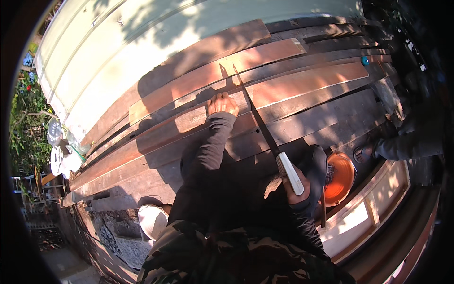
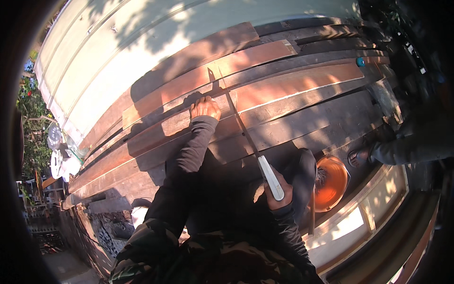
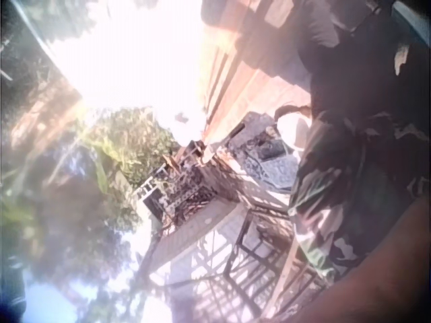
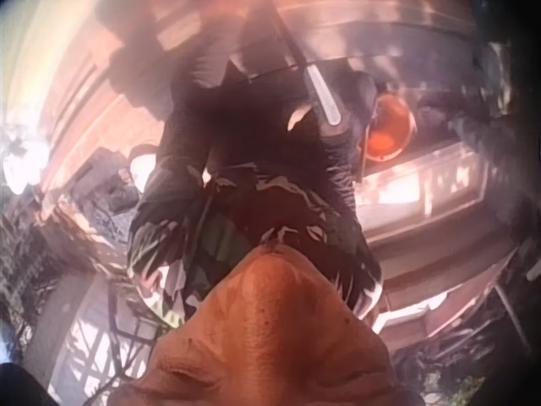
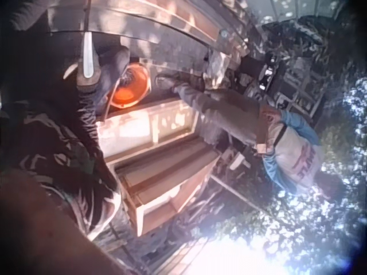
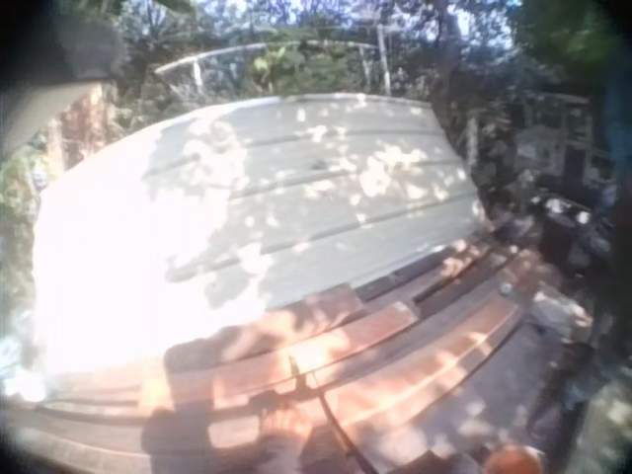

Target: The person saws wood planks to length while sitting on the ground, then assists another person in measuring a long beam with a tape measure.

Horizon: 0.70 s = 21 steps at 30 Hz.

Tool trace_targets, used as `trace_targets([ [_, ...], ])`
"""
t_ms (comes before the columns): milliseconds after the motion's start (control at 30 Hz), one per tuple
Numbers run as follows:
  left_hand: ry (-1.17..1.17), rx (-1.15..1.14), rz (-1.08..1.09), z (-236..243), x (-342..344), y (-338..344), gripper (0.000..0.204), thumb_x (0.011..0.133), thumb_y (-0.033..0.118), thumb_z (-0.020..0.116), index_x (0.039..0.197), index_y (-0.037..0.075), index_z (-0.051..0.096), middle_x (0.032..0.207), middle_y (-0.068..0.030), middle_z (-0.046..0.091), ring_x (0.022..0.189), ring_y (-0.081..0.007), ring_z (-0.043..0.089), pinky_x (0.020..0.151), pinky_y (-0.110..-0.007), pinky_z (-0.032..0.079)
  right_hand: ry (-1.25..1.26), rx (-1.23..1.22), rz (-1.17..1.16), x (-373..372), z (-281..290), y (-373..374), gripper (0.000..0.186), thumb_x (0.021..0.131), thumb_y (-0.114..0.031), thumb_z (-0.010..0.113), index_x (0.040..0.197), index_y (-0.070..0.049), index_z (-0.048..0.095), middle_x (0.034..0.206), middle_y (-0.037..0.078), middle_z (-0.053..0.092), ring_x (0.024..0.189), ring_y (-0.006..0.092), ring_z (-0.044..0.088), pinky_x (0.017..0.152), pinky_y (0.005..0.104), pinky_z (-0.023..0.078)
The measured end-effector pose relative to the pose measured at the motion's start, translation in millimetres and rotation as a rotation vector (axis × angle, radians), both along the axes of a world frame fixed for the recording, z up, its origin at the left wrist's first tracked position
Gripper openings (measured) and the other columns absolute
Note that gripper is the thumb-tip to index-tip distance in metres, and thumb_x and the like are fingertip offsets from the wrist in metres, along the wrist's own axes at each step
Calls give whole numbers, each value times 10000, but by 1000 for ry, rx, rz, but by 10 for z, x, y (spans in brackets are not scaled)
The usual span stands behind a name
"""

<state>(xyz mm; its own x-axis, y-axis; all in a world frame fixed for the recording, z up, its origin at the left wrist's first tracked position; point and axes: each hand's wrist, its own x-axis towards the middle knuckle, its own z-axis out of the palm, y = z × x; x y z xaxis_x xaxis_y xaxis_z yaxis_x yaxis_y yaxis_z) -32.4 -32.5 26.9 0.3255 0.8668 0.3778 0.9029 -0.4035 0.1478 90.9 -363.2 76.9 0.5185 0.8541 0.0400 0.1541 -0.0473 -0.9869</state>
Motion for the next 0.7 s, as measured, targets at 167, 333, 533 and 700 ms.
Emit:
trace_targets([
  [167,19,-43,9,4,29,41,222,845,207,514,875,44,662,919,-131,694,915,-295,656,822,-444,484,192,-257,156,600,261,52,445,822,22,597,1267,41,593,1024,73,678,915,117,625,829,247,490],
  [333,-12,22,-1,-44,55,64,188,815,200,540,846,59,660,881,-115,683,882,-284,656,795,-442,478,86,-81,107,42,173,-41,538,806,42,604,1339,24,534,1163,139,662,1020,165,640,885,275,486],
  [533,22,85,12,-110,37,-3,176,803,199,561,837,61,665,862,-115,679,865,-280,655,805,-423,466,-172,-78,11,-481,307,-462,548,818,-52,630,1355,-30,525,1168,180,666,1057,296,679,911,330,500],
  [700,28,112,3,-57,45,-38,200,819,196,549,852,38,667,888,-139,683,873,-293,652,805,-422,466,-5,-101,59,-226,276,114,554,819,-26,610,1363,-41,507,1011,166,678,899,277,702,804,319,519],
])
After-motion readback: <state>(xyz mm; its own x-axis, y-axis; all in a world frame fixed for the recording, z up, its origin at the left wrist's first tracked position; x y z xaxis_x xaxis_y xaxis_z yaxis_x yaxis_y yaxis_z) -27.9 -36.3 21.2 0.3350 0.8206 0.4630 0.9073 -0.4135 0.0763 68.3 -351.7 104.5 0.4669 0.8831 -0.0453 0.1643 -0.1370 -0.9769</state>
